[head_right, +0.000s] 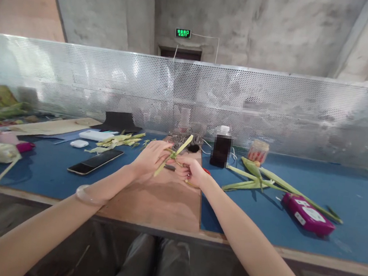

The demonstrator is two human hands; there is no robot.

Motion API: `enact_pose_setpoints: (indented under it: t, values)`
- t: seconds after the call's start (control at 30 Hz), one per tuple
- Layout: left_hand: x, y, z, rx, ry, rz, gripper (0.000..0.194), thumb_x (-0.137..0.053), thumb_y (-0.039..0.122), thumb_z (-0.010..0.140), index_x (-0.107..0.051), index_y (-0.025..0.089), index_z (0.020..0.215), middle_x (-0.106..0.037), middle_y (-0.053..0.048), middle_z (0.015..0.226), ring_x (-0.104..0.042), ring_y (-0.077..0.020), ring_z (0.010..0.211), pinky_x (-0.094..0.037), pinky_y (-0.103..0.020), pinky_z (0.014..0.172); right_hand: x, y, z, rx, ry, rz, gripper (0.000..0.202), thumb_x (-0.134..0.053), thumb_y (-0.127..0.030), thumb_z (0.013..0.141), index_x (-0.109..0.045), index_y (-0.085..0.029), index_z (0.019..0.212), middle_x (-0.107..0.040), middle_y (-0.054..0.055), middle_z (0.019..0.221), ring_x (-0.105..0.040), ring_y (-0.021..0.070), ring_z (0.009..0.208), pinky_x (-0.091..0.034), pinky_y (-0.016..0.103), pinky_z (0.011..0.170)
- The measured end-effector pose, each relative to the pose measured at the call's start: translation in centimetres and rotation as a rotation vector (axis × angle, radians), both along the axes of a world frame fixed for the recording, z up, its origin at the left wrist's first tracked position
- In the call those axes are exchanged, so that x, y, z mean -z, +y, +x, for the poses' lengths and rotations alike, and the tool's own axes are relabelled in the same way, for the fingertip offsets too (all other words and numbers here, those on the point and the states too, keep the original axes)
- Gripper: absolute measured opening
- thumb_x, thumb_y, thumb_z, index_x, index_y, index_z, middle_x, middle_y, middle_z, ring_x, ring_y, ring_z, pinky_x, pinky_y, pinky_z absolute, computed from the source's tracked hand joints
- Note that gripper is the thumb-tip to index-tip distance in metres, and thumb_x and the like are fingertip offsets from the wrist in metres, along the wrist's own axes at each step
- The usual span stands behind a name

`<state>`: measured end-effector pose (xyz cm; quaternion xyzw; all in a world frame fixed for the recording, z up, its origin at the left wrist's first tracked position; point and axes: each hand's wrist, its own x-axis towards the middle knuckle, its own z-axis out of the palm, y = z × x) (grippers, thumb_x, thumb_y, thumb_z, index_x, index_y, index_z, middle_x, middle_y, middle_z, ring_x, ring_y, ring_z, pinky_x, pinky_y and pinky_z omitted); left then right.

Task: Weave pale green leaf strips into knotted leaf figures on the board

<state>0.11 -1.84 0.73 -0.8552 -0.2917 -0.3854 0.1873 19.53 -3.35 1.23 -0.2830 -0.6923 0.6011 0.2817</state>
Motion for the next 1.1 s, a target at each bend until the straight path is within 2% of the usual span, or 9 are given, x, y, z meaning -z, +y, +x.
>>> enact_pose_setpoints:
  t: [0.1, 0.17, 0.3, 0.47, 0.53, 0.73, 0.9, 1.03, 1.1]
  values:
    - [-0.1, -0.7, 0.0, -0.049, -0.106, 0.123, 0.032, -0.038, 0.022, 0.084, -0.043, 0.016, 0.115, -0.049, -0.009, 0.113, -0.034, -0.0221, 0.113, -0.017, -0.045, 0.099, -0.3, -0.5, -0.2, -0.035, 0.082, -0.09, 0.027, -0.036, -0.033, 0.08, -0.053, -0.015, 0.092, -0.016, -0.008, 0.049, -0.012, 0.0068, 0.04, -0.016, 0.018, 0.036]
    - [-0.2, -1.0, 0.0, -0.099, -0.16, 0.143, 0.024, -0.039, 0.024, 0.083, -0.05, 0.018, 0.104, -0.051, -0.008, 0.106, -0.037, -0.0222, 0.107, -0.017, -0.046, 0.097, -0.2, -0.6, -0.4, -0.047, 0.109, -0.14, 0.026, -0.039, -0.032, 0.08, -0.053, -0.014, 0.091, -0.022, -0.008, 0.05, -0.017, 0.0064, 0.041, -0.018, 0.018, 0.037]
    - [-0.4, -1.1, -0.1, -0.153, -0.133, -0.042, 0.022, -0.036, 0.028, 0.084, -0.054, 0.016, 0.083, -0.052, -0.008, 0.093, -0.039, -0.0225, 0.095, -0.025, -0.043, 0.087, 0.4, -0.3, -0.7, -0.031, 0.127, -0.195, 0.024, -0.045, -0.032, 0.077, -0.055, -0.013, 0.09, -0.03, -0.006, 0.054, -0.025, 0.0059, 0.043, -0.022, 0.017, 0.038]
    - [-0.5, -0.5, 0.0, -0.102, -0.029, -0.199, 0.035, -0.032, 0.029, 0.086, -0.052, 0.016, 0.061, -0.053, -0.004, 0.063, -0.046, -0.0193, 0.076, -0.03, -0.038, 0.078, 0.9, 0.1, -0.7, 0.048, 0.12, -0.16, 0.023, -0.05, -0.031, 0.075, -0.056, -0.014, 0.09, -0.037, -0.005, 0.056, -0.029, 0.0051, 0.042, -0.019, 0.017, 0.035]
    - [-0.3, -0.1, 0.1, -0.055, 0.02, -0.27, 0.034, -0.035, 0.032, 0.084, -0.054, 0.016, 0.06, -0.053, -0.003, 0.059, -0.048, -0.0174, 0.069, -0.034, -0.033, 0.073, 1.0, 0.1, -0.7, 0.086, 0.109, -0.111, 0.021, -0.051, -0.03, 0.075, -0.055, -0.015, 0.089, -0.04, -0.005, 0.056, -0.031, 0.0048, 0.041, -0.02, 0.016, 0.034]
    - [0.5, 0.6, 0.5, 0.033, 0.033, -0.442, 0.022, -0.037, 0.026, 0.083, -0.057, 0.016, 0.081, -0.061, -0.003, 0.072, -0.054, -0.0138, 0.064, -0.039, -0.023, 0.059, 1.5, 0.3, -1.1, 0.197, -0.001, 0.073, 0.02, -0.05, -0.035, 0.077, -0.05, -0.015, 0.073, -0.044, -0.005, 0.05, -0.041, 0.0055, 0.038, -0.031, 0.017, 0.035]
    - [0.8, 0.8, 0.6, 0.07, -0.018, -0.521, 0.02, -0.036, 0.02, 0.084, -0.053, 0.016, 0.092, -0.064, -0.004, 0.082, -0.058, -0.0138, 0.073, -0.043, -0.023, 0.065, 1.8, 0.2, -1.2, 0.214, -0.143, 0.236, 0.028, -0.042, -0.042, 0.081, -0.047, -0.016, 0.071, -0.049, -0.003, 0.053, -0.046, 0.0065, 0.039, -0.036, 0.018, 0.037]
    - [0.8, 1.1, 0.4, 0.054, -0.043, -0.554, 0.021, -0.032, 0.018, 0.084, -0.051, 0.016, 0.092, -0.063, -0.003, 0.08, -0.059, -0.0133, 0.071, -0.044, -0.023, 0.065, 1.9, 0.0, -1.3, 0.229, -0.262, 0.431, 0.024, -0.037, -0.035, 0.085, -0.05, -0.015, 0.082, -0.057, 0.001, 0.066, -0.054, 0.0105, 0.052, -0.043, 0.022, 0.048]
    - [0.8, 1.3, 0.3, 0.022, -0.063, -0.552, 0.022, -0.03, 0.016, 0.085, -0.05, 0.015, 0.094, -0.063, -0.004, 0.077, -0.059, -0.0142, 0.07, -0.044, -0.025, 0.065, 1.8, -0.1, -1.4, 0.273, -0.328, 0.575, 0.022, -0.039, -0.031, 0.085, -0.053, -0.015, 0.08, -0.058, 0.002, 0.068, -0.055, 0.0125, 0.06, -0.044, 0.025, 0.055]
